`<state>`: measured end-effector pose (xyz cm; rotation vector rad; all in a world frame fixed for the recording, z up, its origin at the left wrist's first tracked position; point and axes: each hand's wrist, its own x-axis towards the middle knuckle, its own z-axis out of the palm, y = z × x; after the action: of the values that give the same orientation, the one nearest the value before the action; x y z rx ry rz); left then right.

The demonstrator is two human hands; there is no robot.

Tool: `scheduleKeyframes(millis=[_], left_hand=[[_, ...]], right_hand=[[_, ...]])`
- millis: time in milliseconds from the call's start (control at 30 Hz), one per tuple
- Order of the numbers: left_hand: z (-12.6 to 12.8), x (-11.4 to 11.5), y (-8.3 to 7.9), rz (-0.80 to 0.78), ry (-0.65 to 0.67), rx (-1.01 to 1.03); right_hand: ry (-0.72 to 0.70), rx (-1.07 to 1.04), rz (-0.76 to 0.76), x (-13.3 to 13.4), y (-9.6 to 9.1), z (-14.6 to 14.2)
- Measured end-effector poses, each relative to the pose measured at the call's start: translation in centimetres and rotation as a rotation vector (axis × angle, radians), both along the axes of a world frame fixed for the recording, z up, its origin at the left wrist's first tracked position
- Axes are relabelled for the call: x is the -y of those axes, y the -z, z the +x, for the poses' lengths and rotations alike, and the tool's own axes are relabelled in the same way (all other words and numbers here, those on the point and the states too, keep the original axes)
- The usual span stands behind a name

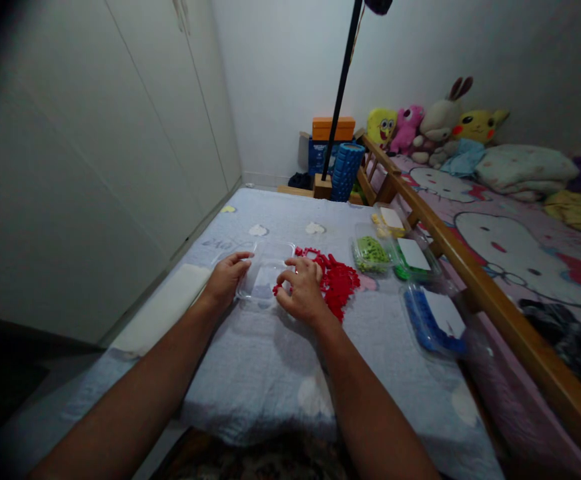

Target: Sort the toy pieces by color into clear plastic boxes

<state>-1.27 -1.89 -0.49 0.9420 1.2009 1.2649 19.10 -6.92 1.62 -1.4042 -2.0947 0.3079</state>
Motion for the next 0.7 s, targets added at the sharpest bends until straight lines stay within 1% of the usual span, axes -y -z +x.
scheduleKeyframes(millis=[133,233,300,367,433,500,600,700], left_hand=[[0.1,0.2,-0.3,-0.001,-0.001,0.007],[0.1,0.3,-0.5,-0.013,0.001,0.011],[0.1,0.3,-0.4,-0.011,0.002,0.004],[0.1,0.2,-0.2,-0.002,0.001,-0.009],[0.1,0.2,-0.2,0.002,0.000,-0.011],[0.1,0.1,-0.2,-0.003,0.003,-0.003],[0.0,0.2,-0.5,-0.009,-0.004,-0.002],[0.0,0.3,-0.7,-0.012,-0.015,-0.012]], right_hand=[[0.008,0.008,0.020,0.0,0.2,-0.1],[0.030,-0.020,0.061,-0.3,0.1,0.6],[0.110,-0.054,0.096,-0.7,0.0,1.5],[0.241,-0.066,0.119,-1.3,0.0,2.6],[0.368,-0.035,0.119,-1.8,0.2,3.8],[0.436,0.028,0.108,-2.2,0.7,4.6],[0.432,0.126,0.102,-2.6,1.5,5.1],[0.407,0.196,0.088,-3.0,2.1,4.9]])
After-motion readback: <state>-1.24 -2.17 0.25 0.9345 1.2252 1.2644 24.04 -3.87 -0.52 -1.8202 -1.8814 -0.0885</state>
